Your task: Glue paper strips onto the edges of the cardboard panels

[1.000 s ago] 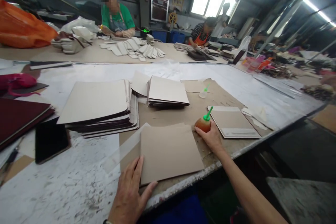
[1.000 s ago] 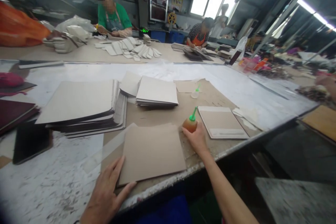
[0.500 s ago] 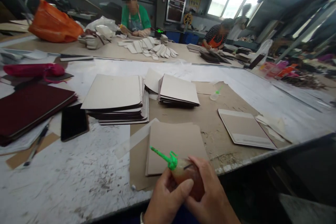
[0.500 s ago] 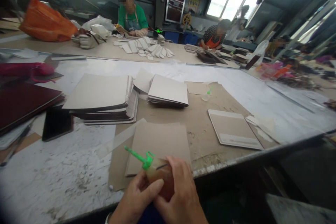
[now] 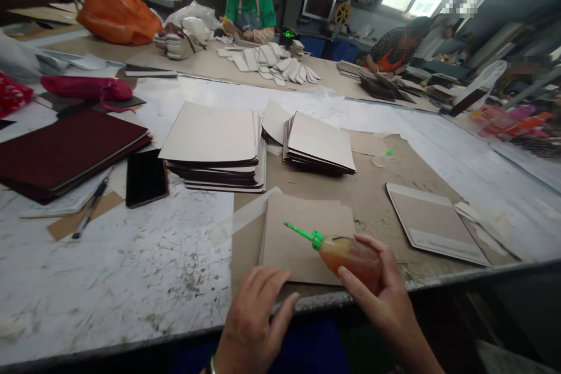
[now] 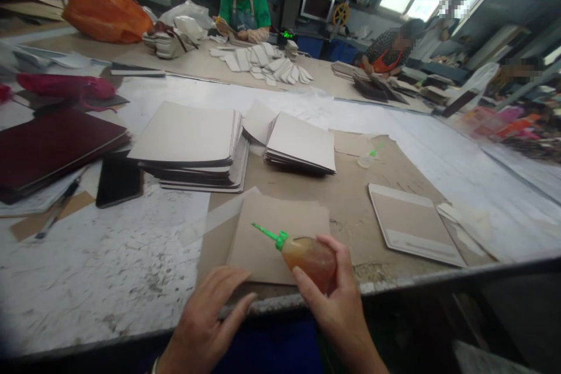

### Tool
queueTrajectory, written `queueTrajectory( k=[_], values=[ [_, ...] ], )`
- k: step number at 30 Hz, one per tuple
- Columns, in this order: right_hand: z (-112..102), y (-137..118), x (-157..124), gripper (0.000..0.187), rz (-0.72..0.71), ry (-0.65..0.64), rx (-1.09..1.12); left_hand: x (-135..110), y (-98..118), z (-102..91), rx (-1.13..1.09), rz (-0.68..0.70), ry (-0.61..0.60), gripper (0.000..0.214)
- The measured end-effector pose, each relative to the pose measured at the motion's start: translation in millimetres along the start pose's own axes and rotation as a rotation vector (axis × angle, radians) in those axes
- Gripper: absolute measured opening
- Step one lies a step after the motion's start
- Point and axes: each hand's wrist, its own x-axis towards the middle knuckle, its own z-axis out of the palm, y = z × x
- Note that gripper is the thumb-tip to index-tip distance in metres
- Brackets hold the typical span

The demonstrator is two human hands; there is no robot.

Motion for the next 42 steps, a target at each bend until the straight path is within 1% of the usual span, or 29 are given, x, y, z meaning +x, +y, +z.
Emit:
queueTrajectory(
  k=[1, 3, 5, 8, 11, 15, 19, 23, 25, 31, 37, 42],
  values=[
    [0.1, -1.0, 4.6, 0.047, -0.011, -0.029, -0.028, -4.2, -9.2, -2.9, 0.096, 0.058, 0.044, 0.025],
    [0.7, 0.5, 13.0, 0.049, -0.064, -0.084, -0.100, -9.0, -23.9, -8.1, 0.201, 0.116, 0.035, 0.026],
    [1.0, 3.6, 20.2, 0.049, -0.110, -0.126, -0.179, -10.0, -32.8, -11.4, 0.229, 0.147, -0.001, 0.023],
    [1.1, 4.9, 28.6, 0.047, -0.160, -0.148, -0.279, -9.8, -38.6, -12.0, 0.222, 0.168, -0.029, 0.021],
    [1.8, 2.2, 34.1, 0.045, -0.215, -0.152, -0.344, -11.5, -41.4, -8.9, 0.201, 0.158, -0.020, 0.023],
    [4.5, 0.0, 39.1, 0.046, -0.286, -0.188, -0.406, -14.8, -44.7, -5.1, 0.170, 0.152, 0.004, 0.025],
    [7.6, -3.1, 42.9, 0.045, -0.361, -0.224, -0.440, -16.5, -46.3, -5.1, 0.148, 0.157, -0.002, 0.027],
    [8.1, -10.5, 44.5, 0.041, -0.480, -0.262, -0.497, -18.2, -46.0, -6.0, 0.141, 0.159, -0.008, 0.029],
    [7.9, -13.8, 45.3, 0.040, -0.517, -0.280, -0.497, -18.9, -45.7, -5.9, 0.143, 0.145, 0.001, 0.028],
    [10.2, -16.7, 52.1, 0.041, -0.584, -0.268, -0.507, -19.3, -45.4, -5.5, 0.140, 0.134, 0.018, 0.028],
    [10.7, -21.5, 58.0, 0.044, -0.644, -0.340, -0.515, -20.7, -45.5, -6.2, 0.147, 0.145, 0.003, 0.030],
    [11.7, -22.9, 61.2, 0.046, -0.672, -0.342, -0.521, -21.4, -46.7, -5.3, 0.133, 0.138, 0.009, 0.028]
  ],
)
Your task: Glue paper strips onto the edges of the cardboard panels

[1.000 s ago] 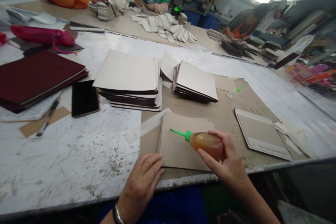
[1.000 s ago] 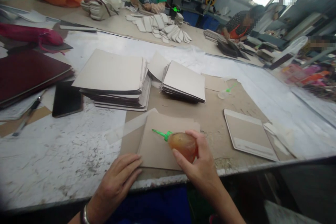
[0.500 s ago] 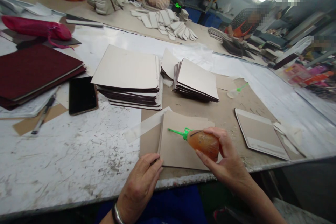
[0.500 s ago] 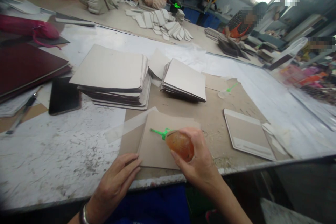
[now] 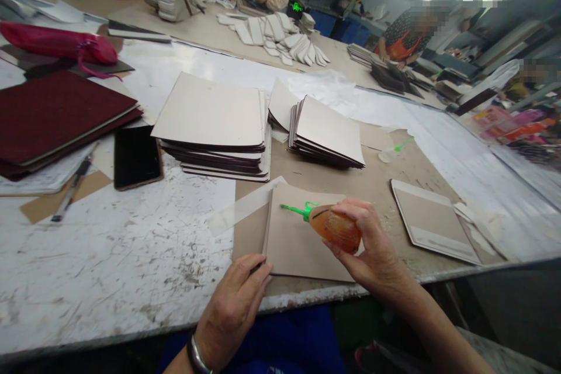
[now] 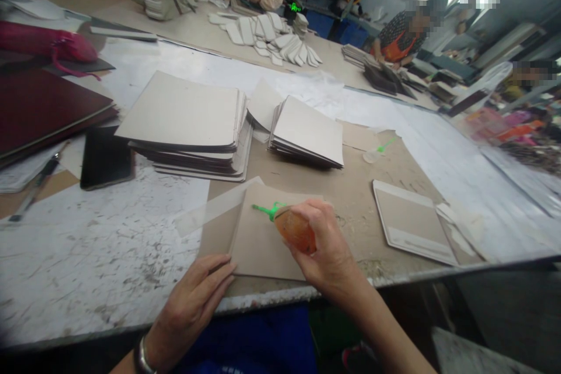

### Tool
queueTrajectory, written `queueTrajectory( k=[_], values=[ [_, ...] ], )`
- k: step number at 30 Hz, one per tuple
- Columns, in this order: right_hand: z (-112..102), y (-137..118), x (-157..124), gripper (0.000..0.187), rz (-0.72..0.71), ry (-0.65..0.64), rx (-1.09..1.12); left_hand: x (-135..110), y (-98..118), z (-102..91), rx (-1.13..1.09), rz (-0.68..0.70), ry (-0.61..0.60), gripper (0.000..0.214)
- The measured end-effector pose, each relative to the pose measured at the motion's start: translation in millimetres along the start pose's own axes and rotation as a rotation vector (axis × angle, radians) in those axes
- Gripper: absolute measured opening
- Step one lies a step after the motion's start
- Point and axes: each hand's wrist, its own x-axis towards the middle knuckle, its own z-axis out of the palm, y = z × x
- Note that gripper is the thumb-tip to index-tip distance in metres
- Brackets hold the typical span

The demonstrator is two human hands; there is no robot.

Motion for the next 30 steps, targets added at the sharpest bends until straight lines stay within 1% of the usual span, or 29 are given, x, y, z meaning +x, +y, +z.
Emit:
queueTrajectory(
  k=[3, 7, 15, 23, 30],
  values=[
    [-1.1, -0.1, -0.1, 0.045, -0.034, -0.016, 0.007, 0.1, -1.0, 1.1, -0.013, 0.006, 0.008, 0.028],
    [-4.6, -0.4, -2.0, 0.044, -0.034, -0.050, 0.016, 1.0, -0.4, 0.7, -0.007, 0.015, 0.013, 0.029],
    [0.1, 5.3, 10.2, 0.047, -0.083, 0.009, -0.018, 2.9, 0.5, 1.4, -0.001, 0.023, 0.019, 0.029],
    [1.3, 5.2, 21.6, 0.046, -0.110, -0.022, -0.031, -0.4, -0.2, 1.5, -0.002, 0.025, 0.013, 0.030],
    [-8.2, -0.2, 11.9, 0.047, -0.127, -0.100, -0.001, 1.1, -0.2, 1.1, -0.007, 0.024, 0.020, 0.030]
  ],
)
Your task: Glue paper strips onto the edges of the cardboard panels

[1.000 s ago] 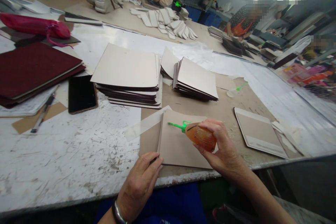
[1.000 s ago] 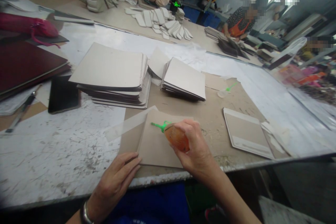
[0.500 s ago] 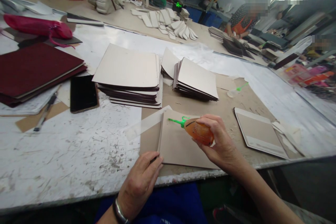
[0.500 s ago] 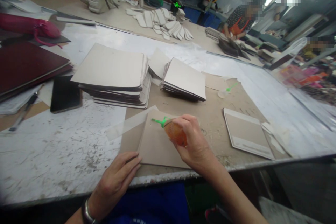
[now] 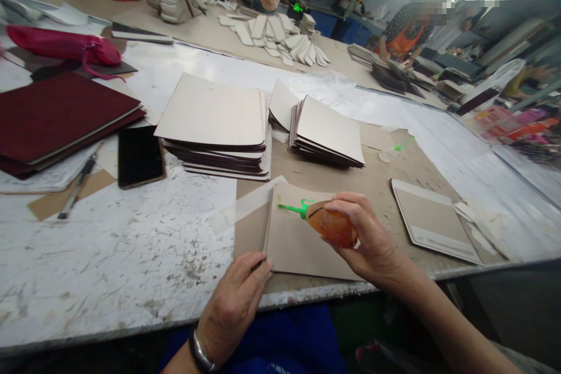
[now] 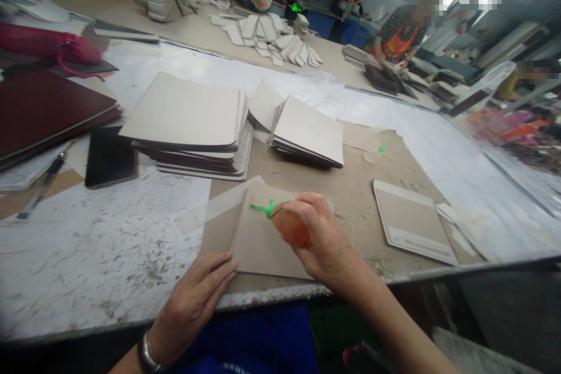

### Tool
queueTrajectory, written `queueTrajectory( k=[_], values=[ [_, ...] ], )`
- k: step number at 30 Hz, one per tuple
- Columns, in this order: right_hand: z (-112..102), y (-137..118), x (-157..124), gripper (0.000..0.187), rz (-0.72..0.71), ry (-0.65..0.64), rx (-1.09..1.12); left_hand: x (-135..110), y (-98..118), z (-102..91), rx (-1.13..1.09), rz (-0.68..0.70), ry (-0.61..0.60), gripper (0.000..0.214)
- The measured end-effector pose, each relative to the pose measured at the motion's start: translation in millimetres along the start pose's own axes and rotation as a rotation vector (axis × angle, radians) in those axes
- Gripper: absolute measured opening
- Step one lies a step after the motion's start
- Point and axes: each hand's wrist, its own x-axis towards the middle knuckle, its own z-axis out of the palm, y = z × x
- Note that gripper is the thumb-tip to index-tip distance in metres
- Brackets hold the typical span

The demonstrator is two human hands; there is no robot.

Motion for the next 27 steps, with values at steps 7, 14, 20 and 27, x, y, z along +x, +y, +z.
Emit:
queueTrajectory(
  k=[7, 14, 20, 27],
  values=[
    [-3.6, -3.4, -6.7, 0.047, 0.000, -0.015, -0.003, 1.1, 1.0, -0.3, 0.000, 0.012, 0.032, 0.028],
    [-5.8, -8.0, -11.9, 0.047, -0.003, -0.057, 0.023, 0.6, 0.4, 0.3, -0.006, 0.001, 0.025, 0.028],
    [-11.2, -20.8, -26.1, 0.049, -0.012, -0.121, 0.050, -0.9, 1.3, -0.5, -0.017, -0.015, 0.030, 0.028],
    [-15.2, -37.8, -40.1, 0.046, 0.005, -0.158, 0.118, -2.9, 0.9, 1.0, -0.021, -0.017, 0.036, 0.029]
  ],
)
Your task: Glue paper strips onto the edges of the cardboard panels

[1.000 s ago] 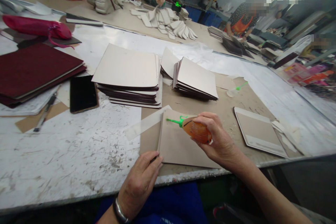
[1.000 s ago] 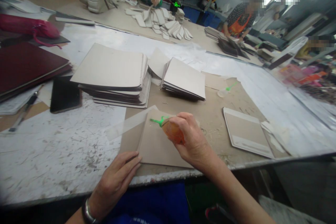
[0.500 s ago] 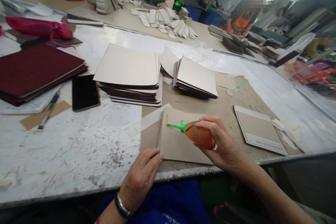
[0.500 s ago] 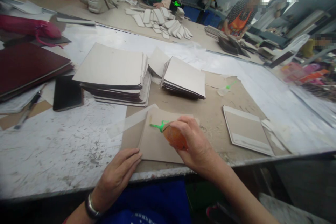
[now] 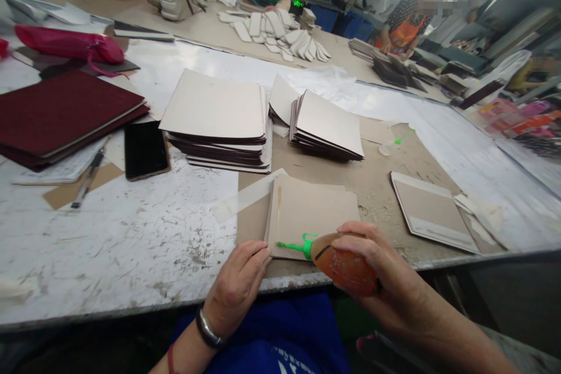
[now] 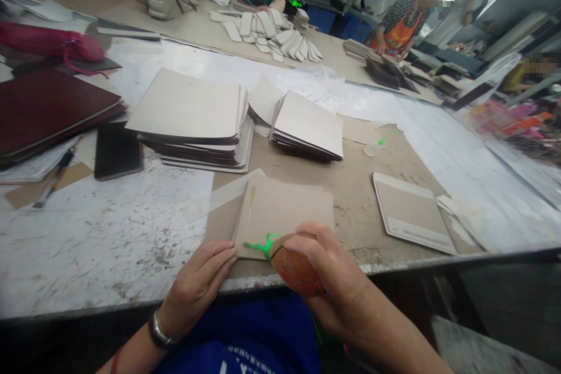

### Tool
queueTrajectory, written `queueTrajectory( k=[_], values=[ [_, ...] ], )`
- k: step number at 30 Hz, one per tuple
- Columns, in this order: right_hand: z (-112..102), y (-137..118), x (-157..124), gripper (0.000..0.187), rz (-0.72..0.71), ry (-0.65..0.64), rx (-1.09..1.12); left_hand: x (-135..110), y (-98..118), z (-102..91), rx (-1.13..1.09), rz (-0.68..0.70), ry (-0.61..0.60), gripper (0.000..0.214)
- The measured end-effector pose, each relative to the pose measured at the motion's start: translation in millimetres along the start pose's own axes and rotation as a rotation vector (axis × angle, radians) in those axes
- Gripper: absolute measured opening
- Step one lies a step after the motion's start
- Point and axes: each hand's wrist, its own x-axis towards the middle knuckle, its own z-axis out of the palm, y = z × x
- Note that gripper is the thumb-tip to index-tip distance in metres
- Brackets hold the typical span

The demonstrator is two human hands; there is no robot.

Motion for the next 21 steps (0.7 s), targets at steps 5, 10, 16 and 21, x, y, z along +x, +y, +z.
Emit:
queueTrajectory(
  k=[5, 10, 16, 21],
  values=[
    [1.4, -2.9, -8.7, 0.044, 0.017, -0.010, 0.010, 1.7, 0.3, -0.6, 0.005, 0.018, 0.015, 0.029],
    [3.1, -0.9, -19.1, 0.045, 0.051, 0.004, 0.042, 3.4, 0.7, -0.6, 0.005, 0.036, 0.023, 0.029],
    [-3.8, 4.9, -39.5, 0.046, 0.123, 0.047, 0.009, 1.8, -0.2, -0.1, 0.016, 0.039, 0.017, 0.028],
    [-12.0, 13.7, -65.6, 0.044, 0.195, 0.084, -0.016, 2.6, 0.0, -1.2, 0.026, 0.054, 0.012, 0.028]
  ],
)
